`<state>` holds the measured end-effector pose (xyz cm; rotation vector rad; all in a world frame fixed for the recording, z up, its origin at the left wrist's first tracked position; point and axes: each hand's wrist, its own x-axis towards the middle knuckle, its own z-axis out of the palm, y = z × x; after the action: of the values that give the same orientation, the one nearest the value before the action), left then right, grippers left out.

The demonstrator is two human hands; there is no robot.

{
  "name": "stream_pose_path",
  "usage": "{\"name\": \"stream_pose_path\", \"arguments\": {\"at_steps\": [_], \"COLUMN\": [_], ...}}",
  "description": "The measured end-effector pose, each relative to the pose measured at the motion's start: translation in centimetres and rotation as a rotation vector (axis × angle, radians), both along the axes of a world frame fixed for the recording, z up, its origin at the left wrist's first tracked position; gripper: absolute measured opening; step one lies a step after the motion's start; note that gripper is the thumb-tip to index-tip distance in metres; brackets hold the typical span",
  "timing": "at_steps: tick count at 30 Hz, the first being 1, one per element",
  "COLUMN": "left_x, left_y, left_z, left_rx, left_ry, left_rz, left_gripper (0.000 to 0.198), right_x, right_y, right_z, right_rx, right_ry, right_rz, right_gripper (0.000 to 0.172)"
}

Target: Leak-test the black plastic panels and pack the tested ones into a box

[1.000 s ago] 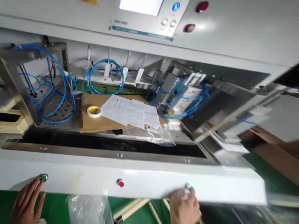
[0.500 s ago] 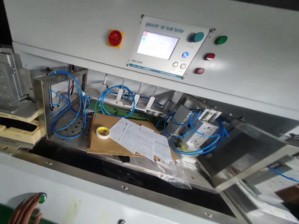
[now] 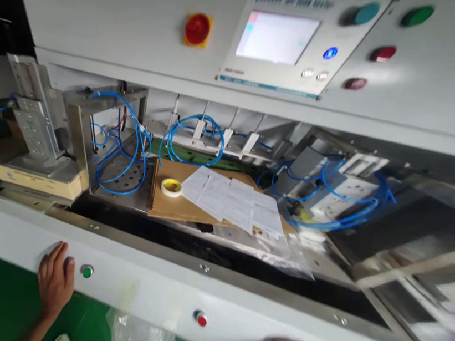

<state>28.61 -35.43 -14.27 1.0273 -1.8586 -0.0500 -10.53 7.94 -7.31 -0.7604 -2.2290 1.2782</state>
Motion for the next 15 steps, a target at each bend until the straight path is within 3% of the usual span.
{"name": "stream_pose_path", "arguments": {"at_steps": [1,4,8,15], "left_x": [0.2,0.8,1.1,2.1], "left_y": [0.0,-0.2,-0.4,-1.2], "left_z": [0.3,0.9,1.2,2.0], "left_rx": [0.007,0.019,0.018,0.020], "left_ry": [-0.002,-0.011,-0.016,-0.063], "left_rz": [0.005,0.004,0.003,0.033], "left_gripper": [0.052,0.054,0.054,0.057], "right_x": [0.1,0.6,1.1,1.5], "right_y": [-0.4,-1.2,-1.5,-2.4], "right_z": [-0.3,-1.4,-2.2,-1.6], "right_rx": [-0.053,-0.043,-0.028,-0.002], "right_ry": [-0.055,-0.139,-0.213,-0.316], "right_rz": [-0.123,-0.191,-0.179,-0.149], "right_gripper": [0.107,0.107,0.104,0.096]}}
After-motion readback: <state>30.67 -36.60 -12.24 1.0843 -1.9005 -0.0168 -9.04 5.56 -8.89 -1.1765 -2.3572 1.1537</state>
